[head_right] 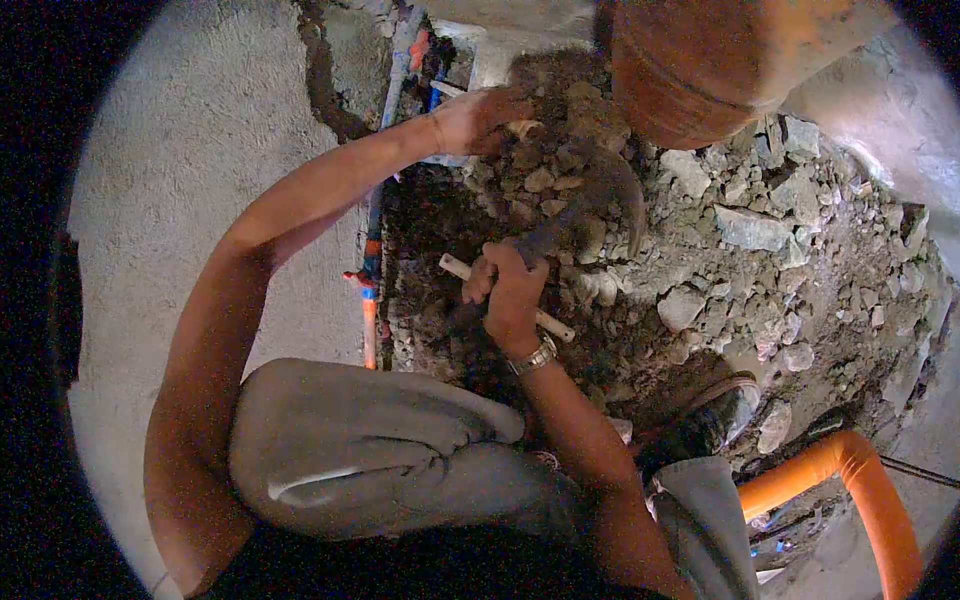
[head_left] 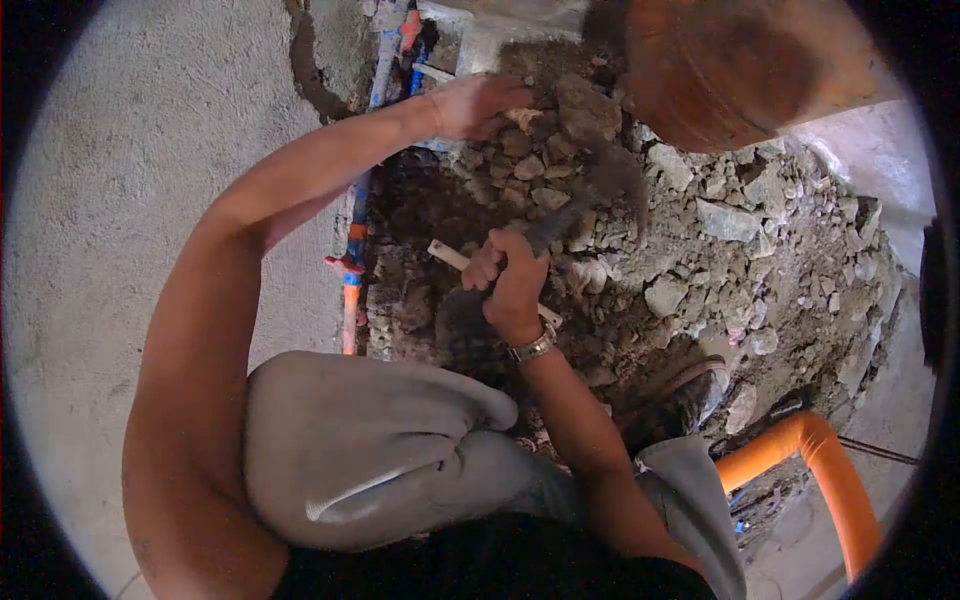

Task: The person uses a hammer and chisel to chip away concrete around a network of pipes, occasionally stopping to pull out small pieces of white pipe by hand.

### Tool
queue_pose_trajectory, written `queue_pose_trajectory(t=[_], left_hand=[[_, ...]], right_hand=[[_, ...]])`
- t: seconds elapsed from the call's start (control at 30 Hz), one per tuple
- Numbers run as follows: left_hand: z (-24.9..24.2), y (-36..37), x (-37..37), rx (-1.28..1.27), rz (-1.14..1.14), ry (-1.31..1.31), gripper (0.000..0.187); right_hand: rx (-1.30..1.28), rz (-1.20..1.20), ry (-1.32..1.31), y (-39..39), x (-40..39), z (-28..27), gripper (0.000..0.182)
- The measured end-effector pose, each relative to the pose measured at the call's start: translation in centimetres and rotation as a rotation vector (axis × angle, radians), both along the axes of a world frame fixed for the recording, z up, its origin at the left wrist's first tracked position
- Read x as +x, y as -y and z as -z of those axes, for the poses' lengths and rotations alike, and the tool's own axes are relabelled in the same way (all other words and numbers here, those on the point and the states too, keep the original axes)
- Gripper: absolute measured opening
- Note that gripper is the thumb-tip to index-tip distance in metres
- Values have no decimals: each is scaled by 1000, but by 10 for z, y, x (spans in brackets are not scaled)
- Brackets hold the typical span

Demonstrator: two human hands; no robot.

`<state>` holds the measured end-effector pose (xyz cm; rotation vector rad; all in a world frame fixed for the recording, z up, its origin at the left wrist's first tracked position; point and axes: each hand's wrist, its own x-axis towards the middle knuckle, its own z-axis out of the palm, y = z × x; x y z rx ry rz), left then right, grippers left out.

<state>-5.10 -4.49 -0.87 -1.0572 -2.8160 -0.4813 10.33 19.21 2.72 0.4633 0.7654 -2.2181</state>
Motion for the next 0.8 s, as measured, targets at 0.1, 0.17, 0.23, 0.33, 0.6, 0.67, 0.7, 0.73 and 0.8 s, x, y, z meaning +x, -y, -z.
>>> queue_pose_trajectory(t=[0.1, 0.17, 0.23, 0.33, 0.6, 0.67, 0.7, 0.73, 0.8], left_hand=[[-3, 1, 1, -115, -81, 256, 63], [6, 10, 1, -77, -25, 144, 66], [6, 12, -2, -92, -19, 187, 67], [6, 13, -5, -96, -12, 245, 67], [9, 15, -11, -113, 16, 183, 71], [-8, 5, -11, -79, -70, 294, 70], [-3, 7, -12, -77, -66, 288, 70], [6, 11, -11, -88, -51, 227, 69], [10, 14, -8, -101, -38, 180, 67]], right_hand=[[-33, 21, 14, -1, -1, 1, 26], [-52, 27, 25, -2, -3, -1, 27], [19, 29, 15, -5, -9, -10, 27], [-32, 52, 66, -5, -11, -11, 27], [-73, 110, 55, 19, -5, -2, 27], [-10, 48, 60, 18, -7, 1, 27], [47, -73, 47, 13, -10, 7, 28], [104, -196, 31, 11, -15, 10, 30], [73, -99, 35, 8, -5, 3, 31]])
